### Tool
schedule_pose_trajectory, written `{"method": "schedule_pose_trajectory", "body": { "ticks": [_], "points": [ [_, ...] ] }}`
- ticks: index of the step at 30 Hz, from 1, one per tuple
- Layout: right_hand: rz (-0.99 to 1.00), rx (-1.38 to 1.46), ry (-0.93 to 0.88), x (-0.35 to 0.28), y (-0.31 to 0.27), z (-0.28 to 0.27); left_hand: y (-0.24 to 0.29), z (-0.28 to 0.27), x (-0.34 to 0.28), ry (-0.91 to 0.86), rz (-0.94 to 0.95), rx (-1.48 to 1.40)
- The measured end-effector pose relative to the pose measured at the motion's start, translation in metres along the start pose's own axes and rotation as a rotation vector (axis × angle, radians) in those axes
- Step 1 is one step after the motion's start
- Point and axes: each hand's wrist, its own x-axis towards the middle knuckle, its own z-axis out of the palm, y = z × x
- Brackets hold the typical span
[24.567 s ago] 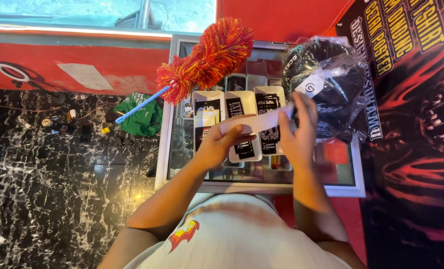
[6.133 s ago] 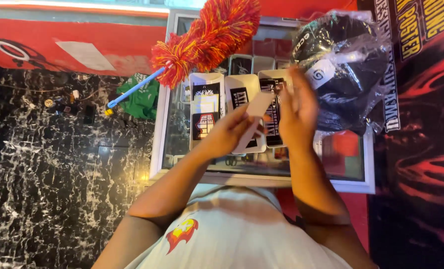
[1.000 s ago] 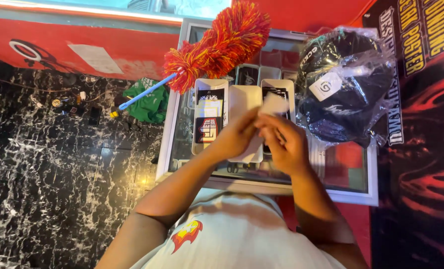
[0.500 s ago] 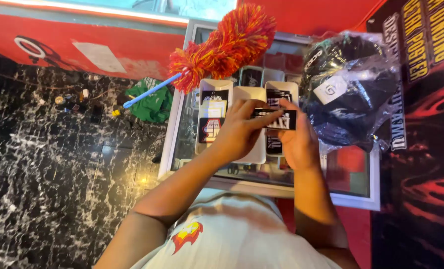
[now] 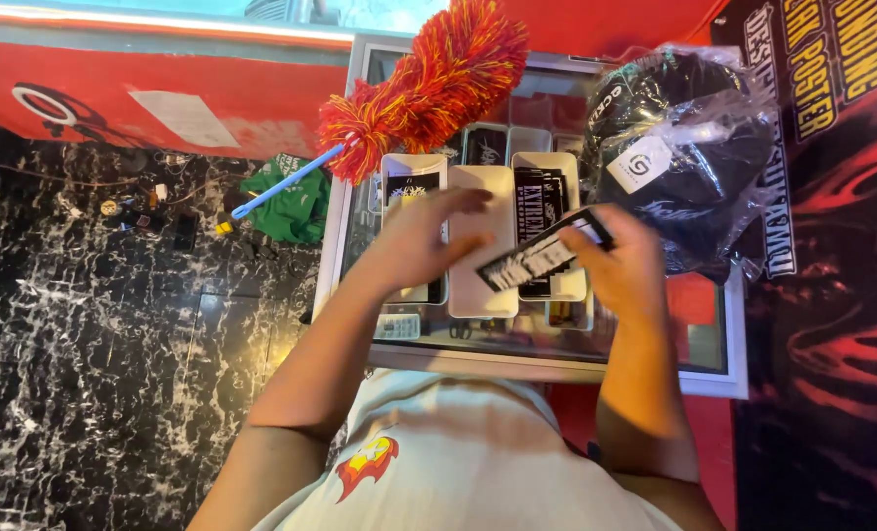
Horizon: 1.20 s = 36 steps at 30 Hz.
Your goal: Sorting and placing small stickers into white boxes on a glass display counter.
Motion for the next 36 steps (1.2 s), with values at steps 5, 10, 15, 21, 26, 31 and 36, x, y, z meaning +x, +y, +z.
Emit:
{"method": "schedule_pose_trajectory", "body": {
  "ticks": [5, 10, 15, 21, 26, 31, 36],
  "points": [
    [-0.38, -0.005, 0.101, 0.003, -0.022, 0.028, -0.014, 0.062, 0.006, -0.168, -0.05, -0.217],
    [-0.359, 0.419, -0.032, -0.029, -0.027, 0.065, -0.047, 0.104, 0.016, 0.087, -0.384, -0.948],
    [-0.145, 0.247, -0.092, -0.029, 0.0, 0.076, -0.037, 0.096, 0.031, 0.412, -0.398, -1.389],
    [-0.47, -0.122, -0.115, -0.014, -0.025, 0.043, -0.04, 0.116, 0.03, 0.415, -0.266, -1.384],
    [-0.202, 0.045, -0.12, -0.018, 0.024, 0.047, -0.05, 0.119, 0.028, 0.475, -0.181, -1.288],
    [-0.101, 0.02, -0.203, -0.017, 0.031, 0.033, -0.027, 0.093, 0.026, 0.514, -0.281, -1.314],
    [-0.186, -0.018, -0.143, -0.011, 0.047, 0.011, -0.048, 0.062, 0.033, 0.844, -0.227, -1.275]
  ]
}}
